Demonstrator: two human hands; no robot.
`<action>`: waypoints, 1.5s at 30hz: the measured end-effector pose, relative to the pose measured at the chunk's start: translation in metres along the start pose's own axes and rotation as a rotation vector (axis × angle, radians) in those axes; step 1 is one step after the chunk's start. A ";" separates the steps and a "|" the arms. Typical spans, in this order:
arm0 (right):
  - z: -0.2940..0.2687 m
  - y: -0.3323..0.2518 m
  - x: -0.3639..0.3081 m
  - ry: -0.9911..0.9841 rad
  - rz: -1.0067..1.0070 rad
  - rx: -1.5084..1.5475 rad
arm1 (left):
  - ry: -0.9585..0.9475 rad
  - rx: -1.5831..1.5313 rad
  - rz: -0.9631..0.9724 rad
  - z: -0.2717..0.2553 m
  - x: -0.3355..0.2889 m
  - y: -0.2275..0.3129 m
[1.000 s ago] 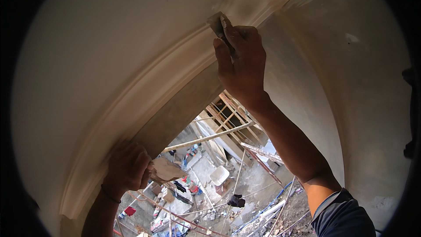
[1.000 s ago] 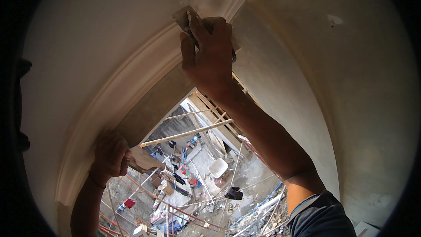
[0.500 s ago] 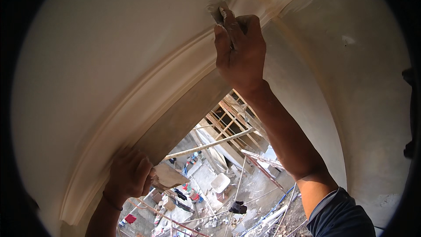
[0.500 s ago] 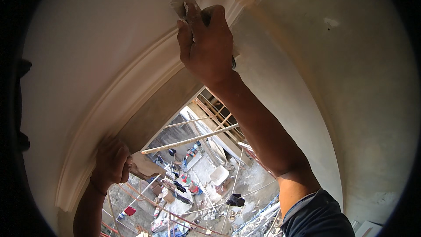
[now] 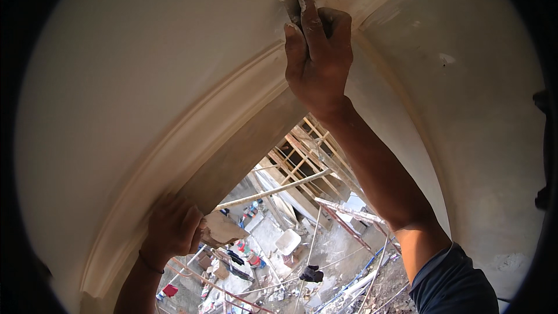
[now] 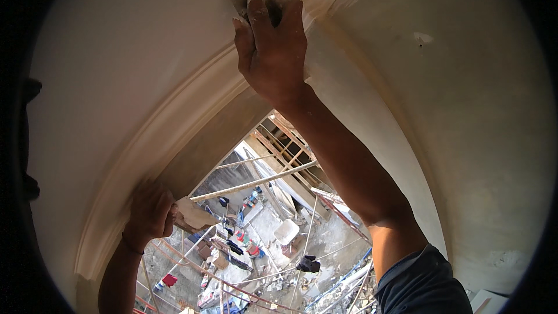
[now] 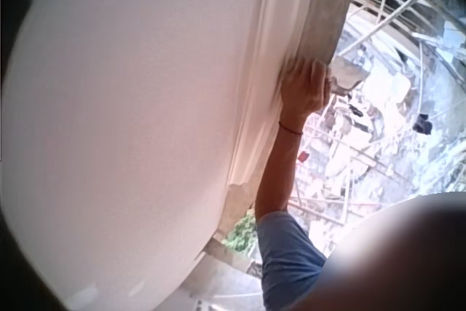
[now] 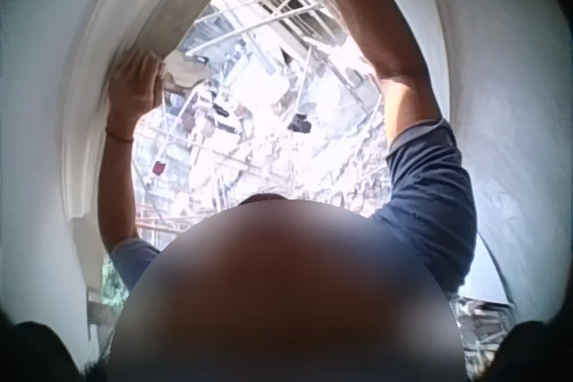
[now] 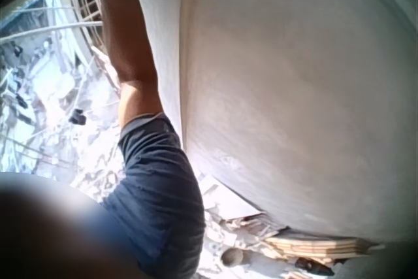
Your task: The person applies plaster to the ceiling using a trowel and hawk, smoothing the surface along the crown molding and ceiling junction. The person repeatedly scoops plaster from the hawk and spreads it on the ceiling, working along the curved edge.
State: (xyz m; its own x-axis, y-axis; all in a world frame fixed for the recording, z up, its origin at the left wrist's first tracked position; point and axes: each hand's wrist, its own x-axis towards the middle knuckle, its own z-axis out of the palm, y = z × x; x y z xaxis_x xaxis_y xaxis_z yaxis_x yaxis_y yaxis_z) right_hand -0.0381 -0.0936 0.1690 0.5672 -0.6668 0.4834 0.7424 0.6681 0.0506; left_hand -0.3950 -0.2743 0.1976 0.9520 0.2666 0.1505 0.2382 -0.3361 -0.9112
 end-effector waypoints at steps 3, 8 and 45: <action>0.008 -0.001 -0.027 -0.123 0.055 0.016 | 0.009 -0.020 -0.002 0.002 0.001 -0.001; 0.008 0.003 -0.066 -0.326 0.133 -0.032 | -0.017 -0.039 -0.010 0.001 0.003 -0.001; 0.001 0.015 -0.043 -0.240 -0.006 -0.061 | -0.032 -0.039 -0.036 -0.005 -0.005 -0.008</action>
State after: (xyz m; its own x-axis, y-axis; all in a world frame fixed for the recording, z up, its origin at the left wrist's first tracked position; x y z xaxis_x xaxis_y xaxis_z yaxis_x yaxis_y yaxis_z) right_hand -0.0519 -0.0544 0.1493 0.4673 -0.5679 0.6776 0.7694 0.6388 0.0048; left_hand -0.4011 -0.2771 0.2061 0.9361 0.3078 0.1701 0.2802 -0.3602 -0.8898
